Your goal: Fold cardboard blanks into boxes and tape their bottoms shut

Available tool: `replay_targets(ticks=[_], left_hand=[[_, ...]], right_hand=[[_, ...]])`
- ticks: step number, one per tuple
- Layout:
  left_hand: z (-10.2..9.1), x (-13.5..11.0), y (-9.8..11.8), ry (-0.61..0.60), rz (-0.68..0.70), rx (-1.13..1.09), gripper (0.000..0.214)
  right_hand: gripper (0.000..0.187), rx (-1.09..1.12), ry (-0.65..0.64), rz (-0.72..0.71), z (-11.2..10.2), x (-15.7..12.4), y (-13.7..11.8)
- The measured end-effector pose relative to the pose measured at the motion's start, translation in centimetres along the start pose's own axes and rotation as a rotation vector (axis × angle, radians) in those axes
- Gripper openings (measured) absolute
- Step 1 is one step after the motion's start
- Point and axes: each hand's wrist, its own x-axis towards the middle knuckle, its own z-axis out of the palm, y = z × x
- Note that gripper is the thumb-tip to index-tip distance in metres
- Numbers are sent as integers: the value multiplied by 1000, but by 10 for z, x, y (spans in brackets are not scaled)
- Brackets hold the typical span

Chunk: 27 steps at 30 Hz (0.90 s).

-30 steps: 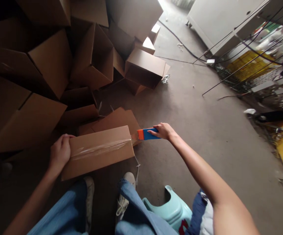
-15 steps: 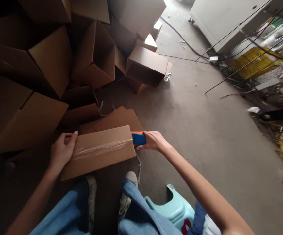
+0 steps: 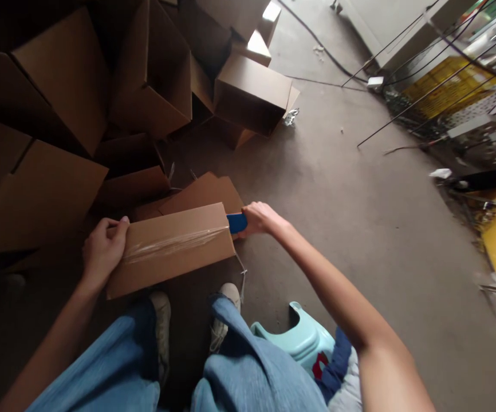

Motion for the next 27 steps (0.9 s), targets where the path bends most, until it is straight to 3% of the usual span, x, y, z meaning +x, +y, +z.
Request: replay_targets(ticks=[3, 9, 15, 20, 22, 27], left_hand=[[1, 0, 0, 6, 4, 2, 33], [2, -2, 1, 15, 3, 13, 33], [0, -3, 2, 23, 31, 5, 30], [-1, -4, 5, 11, 27, -5, 28], [-1, -5, 7, 7, 31, -8, 28], [0, -6, 7, 13, 36, -16, 28]], right_hand=[[47, 4, 3, -19, 2, 3, 4], [49, 27, 151, 120, 26, -20, -19], [50, 9, 34, 10, 19, 1, 3], [49, 46, 180, 181, 42, -23, -21], [49, 52, 169, 187, 40, -24, -23], [48, 2, 19, 64, 13, -3, -8]])
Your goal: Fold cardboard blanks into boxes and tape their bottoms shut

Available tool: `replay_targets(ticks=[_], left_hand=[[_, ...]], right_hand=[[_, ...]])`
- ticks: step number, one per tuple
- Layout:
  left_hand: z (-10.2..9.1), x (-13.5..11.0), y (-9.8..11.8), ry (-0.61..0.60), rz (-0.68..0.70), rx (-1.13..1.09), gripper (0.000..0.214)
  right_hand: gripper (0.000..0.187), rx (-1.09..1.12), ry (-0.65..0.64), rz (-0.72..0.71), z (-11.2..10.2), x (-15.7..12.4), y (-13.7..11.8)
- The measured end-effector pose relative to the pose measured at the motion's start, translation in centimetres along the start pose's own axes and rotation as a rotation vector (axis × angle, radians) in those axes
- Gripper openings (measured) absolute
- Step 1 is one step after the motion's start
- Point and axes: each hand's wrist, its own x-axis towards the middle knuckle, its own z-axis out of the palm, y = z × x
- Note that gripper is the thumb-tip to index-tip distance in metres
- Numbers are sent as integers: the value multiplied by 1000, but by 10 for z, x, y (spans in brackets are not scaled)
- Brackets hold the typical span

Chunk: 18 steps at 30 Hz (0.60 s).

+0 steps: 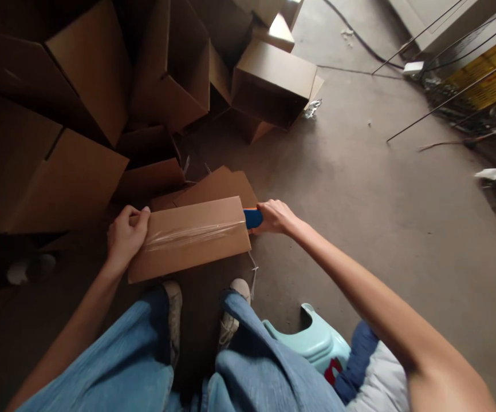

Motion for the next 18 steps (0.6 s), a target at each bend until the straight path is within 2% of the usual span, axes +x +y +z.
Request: replay_targets(ticks=[2, 6, 8, 12, 15, 18], left_hand=[[0, -1, 0, -3, 0, -9, 29], [0, -1, -1, -1, 19, -14, 29], [0, -1, -2, 3, 23, -20, 28], [-1, 0, -1, 2, 33, -37, 27], [-2, 1, 1, -11, 29, -36, 26], [-4, 0, 2, -18, 24, -35, 26]], right_hand=[[50, 1, 23, 29, 1, -3, -5], [43, 38, 138, 138, 15, -18, -20], [47, 42, 111, 108, 14, -14, -17], [53, 8, 8, 3, -4, 5, -2], [53, -3, 56, 53, -6, 2, -8], [51, 26, 116, 110, 3, -14, -25]])
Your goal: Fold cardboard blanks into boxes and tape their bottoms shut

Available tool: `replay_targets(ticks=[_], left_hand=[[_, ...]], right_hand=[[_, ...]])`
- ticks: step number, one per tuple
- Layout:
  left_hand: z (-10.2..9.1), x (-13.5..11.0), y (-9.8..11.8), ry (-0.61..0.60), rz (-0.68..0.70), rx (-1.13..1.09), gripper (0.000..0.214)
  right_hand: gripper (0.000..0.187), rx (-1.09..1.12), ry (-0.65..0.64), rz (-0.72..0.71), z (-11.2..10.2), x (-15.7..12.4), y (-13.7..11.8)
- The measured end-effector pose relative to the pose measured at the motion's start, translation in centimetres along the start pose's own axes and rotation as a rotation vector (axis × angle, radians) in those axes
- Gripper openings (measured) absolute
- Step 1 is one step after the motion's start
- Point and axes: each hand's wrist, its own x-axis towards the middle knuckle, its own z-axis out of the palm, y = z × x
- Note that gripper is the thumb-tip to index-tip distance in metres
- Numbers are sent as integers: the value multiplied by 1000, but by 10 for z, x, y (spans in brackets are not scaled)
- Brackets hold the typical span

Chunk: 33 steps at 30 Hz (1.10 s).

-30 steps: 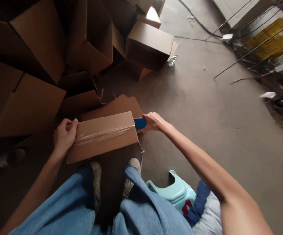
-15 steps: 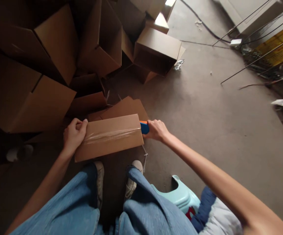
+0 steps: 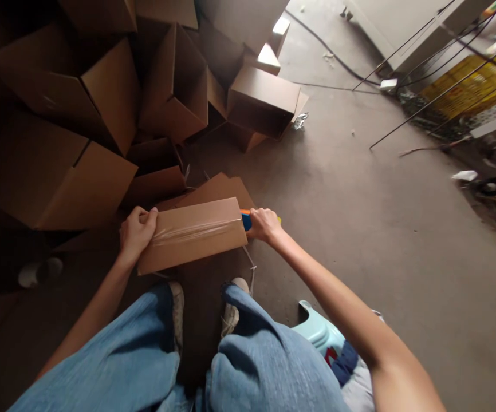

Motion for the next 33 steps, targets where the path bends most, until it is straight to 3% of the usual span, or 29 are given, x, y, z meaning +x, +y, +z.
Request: replay_targets(ticks=[4, 8, 12, 16, 21, 27, 33], left_hand=[[-3, -3, -7, -3, 15, -20, 31], [-10, 1, -32, 17, 52, -74, 34], [-29, 9, -68, 61, 51, -80, 36], [-52, -2, -89, 134, 62, 119, 40], [-57, -24, -77, 277, 182, 357, 47], [-34, -32, -55, 367, 245, 271, 44], [0, -35, -39, 273, 430, 113, 43]], right_hand=[[42, 23, 38, 16, 4, -19, -14], [35, 41, 56, -21, -4, -21, -24], [45, 61, 29, -118, -9, -18, -42], [48, 91, 9, -195, -3, -14, -60], [49, 136, 5, -204, 3, -5, -64], [48, 173, 4, -204, 6, -6, -64], [50, 215, -33, -255, 13, -15, -73]])
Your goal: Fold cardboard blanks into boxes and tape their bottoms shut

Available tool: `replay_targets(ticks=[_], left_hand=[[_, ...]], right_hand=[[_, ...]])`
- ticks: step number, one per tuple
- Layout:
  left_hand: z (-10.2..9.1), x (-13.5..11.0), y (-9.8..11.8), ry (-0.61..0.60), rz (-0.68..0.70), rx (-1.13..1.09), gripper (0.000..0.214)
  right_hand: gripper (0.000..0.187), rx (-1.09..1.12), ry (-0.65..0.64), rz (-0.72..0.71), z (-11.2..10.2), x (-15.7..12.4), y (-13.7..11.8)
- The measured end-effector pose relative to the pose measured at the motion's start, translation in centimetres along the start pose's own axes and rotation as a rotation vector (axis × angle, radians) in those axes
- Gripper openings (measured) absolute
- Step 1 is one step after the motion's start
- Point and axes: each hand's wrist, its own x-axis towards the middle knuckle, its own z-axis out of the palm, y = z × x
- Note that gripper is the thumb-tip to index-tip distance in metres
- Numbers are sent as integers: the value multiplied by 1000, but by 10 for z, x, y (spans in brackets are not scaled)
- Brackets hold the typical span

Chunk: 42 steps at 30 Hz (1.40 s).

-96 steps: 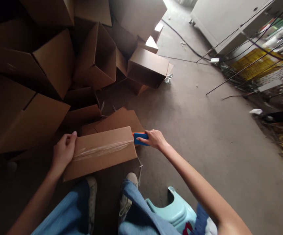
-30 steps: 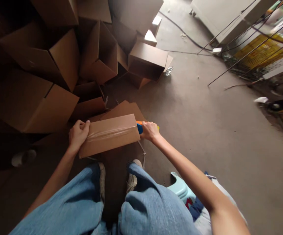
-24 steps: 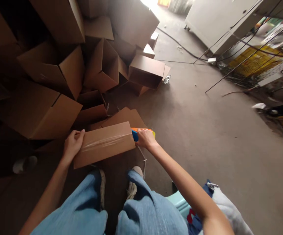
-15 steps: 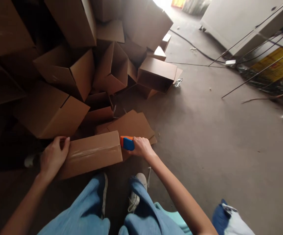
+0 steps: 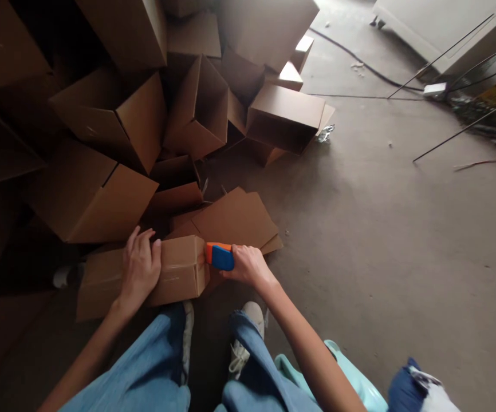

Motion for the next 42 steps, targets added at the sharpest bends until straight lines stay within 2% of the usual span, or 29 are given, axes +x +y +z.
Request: replay_targets(ticks=[3, 8, 11, 15, 18, 23, 29, 34, 42], left_hand=[[7, 1, 5, -37, -2, 35, 44], [6, 5, 2, -66, -3, 47, 45], [2, 3, -16, -82, -29, 31, 42], [-5, -7, -50, -109, -45, -29, 42], [-8, -13, -63, -120, -36, -52, 41], [-11, -13, -61, -144, -54, -49, 40], [-11, -12, -67, -133, -21, -89, 39], [-10, -11, -68, -123, 5, -89, 39], [-11, -13, -69, -120, 21, -87, 41]], right_hand=[[45, 9, -9, -4, 3, -2, -3], [45, 17, -15, 12, 5, -3, -2], [50, 72, -12, -1, 9, -4, 4], [55, 198, 33, -87, 17, -4, 14], [58, 249, 53, -134, 19, -4, 20], [56, 308, 66, -147, 16, -3, 30], [58, 367, 172, -138, 13, -1, 45], [64, 367, 247, -132, -3, -2, 61], [66, 390, 174, -198, -50, -13, 77]])
